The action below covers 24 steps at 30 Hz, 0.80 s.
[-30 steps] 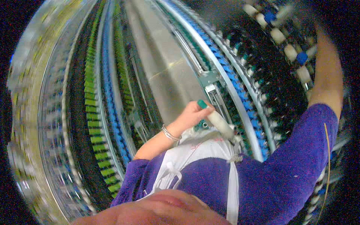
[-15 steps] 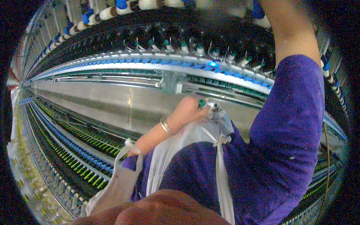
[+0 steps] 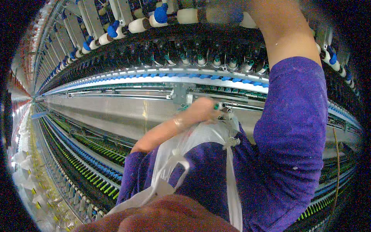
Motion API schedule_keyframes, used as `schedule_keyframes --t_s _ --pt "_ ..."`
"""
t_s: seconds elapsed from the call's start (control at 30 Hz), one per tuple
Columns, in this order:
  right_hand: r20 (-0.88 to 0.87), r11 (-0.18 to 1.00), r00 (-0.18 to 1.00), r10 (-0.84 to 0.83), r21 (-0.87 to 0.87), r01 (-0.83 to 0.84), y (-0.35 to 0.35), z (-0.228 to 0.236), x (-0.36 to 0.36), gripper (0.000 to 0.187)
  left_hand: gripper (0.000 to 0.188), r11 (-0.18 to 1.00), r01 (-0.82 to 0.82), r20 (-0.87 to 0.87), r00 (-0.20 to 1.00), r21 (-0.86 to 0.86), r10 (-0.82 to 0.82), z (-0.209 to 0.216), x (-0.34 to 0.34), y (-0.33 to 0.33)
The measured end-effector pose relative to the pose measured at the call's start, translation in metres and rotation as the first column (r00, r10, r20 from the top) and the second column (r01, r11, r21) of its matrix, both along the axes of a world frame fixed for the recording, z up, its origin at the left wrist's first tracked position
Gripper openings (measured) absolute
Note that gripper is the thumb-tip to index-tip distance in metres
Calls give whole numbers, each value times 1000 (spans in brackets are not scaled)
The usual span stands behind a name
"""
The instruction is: The person threads yarn onto spools on a textile machine, using a small tool to guide the thread and securing it in place. The person moves along the machine, repeating the threading process on multiple spools.
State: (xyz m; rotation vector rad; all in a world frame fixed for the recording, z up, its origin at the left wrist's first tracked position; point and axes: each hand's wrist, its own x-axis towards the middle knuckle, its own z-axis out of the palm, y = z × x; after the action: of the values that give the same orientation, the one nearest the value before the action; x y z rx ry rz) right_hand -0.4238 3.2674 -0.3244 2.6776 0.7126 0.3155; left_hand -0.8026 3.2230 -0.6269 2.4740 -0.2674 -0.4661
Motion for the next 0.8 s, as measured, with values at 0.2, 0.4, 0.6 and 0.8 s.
schedule_keyframes --t_s 0.2,0.4,0.6,0.8 --pt "22 993 998 57 -101 -54 -6 -2 -3 26 22 911 411 64 909 46 -413 -36 14 -40" --pt "36 986 992 117 -125 -112 -21 7 -44 16 27 861 507 186 850 -37 -493 -35 16 2" --pt "-244 905 969 27 -406 -128 -31 16 -126 22 45 917 179 100 983 -356 -153 3 27 55" --pt "-124 531 979 -164 -847 -18 -18 -19 -139 51 52 858 342 -179 884 -382 -432 -18 28 67"
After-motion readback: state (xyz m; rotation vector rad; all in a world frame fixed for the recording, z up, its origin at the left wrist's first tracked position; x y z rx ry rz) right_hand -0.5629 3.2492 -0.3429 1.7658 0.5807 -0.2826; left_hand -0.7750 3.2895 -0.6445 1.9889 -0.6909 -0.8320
